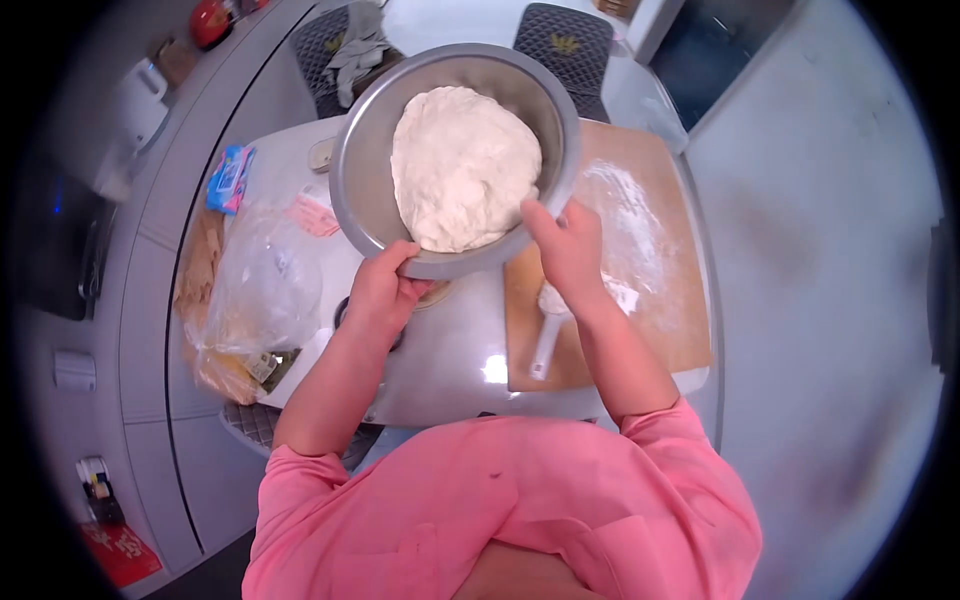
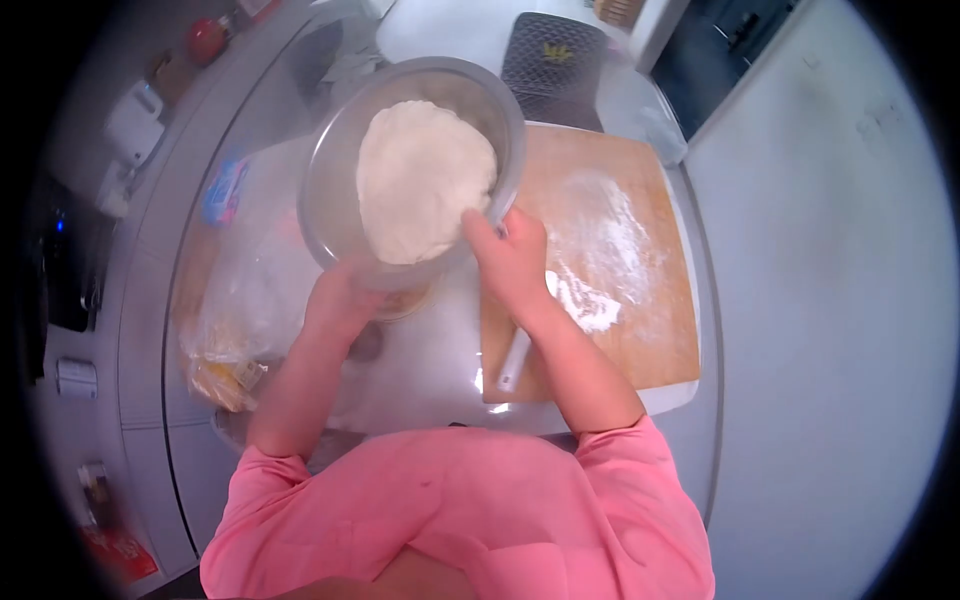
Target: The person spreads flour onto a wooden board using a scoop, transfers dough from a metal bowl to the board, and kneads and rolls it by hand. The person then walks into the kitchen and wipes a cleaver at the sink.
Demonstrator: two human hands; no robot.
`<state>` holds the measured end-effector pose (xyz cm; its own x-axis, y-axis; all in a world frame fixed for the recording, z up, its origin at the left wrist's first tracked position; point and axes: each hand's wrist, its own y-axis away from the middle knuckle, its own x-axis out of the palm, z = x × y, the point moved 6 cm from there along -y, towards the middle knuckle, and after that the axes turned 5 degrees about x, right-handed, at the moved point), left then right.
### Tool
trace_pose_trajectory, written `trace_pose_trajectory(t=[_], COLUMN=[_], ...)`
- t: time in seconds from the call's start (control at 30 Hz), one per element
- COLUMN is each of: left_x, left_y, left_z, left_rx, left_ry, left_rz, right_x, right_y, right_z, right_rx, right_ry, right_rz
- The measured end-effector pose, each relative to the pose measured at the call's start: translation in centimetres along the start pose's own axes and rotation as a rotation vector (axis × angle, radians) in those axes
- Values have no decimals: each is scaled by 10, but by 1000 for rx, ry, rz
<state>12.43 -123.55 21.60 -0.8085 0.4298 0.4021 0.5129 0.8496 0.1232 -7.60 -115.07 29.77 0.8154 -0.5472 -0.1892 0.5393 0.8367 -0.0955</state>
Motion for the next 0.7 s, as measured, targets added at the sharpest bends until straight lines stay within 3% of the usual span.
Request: trace_pose_trajectory(t=[0.07, 0.13, 0.33, 0.47, 0.53, 0.57, 0.7], left_x=[47, 84, 217, 324, 372, 391, 474], left_y=[10, 22, 46, 79, 87, 88, 92], left_z=[-3, 8, 73, 137, 174, 196, 275], left_rx=[47, -107, -32, -165, -230, -289, -449], left_ry=[20, 147, 41, -29, -60, -67, -13], left_rz=[49, -190, -103, -155, -114, -116, -47], right_x=[-40, -83, -241, -371, -440, -477, -613], right_y=[22, 43, 109, 161, 195, 215, 286], right_z=[-22, -42, -97, -128, -127, -143, -189], right_rx=[13, 22, 128, 151, 249, 263, 432], right_ry=[-51, -166, -189, -55, 360, 155, 103], right_rz=[-46, -109, -62, 9, 56, -90, -419])
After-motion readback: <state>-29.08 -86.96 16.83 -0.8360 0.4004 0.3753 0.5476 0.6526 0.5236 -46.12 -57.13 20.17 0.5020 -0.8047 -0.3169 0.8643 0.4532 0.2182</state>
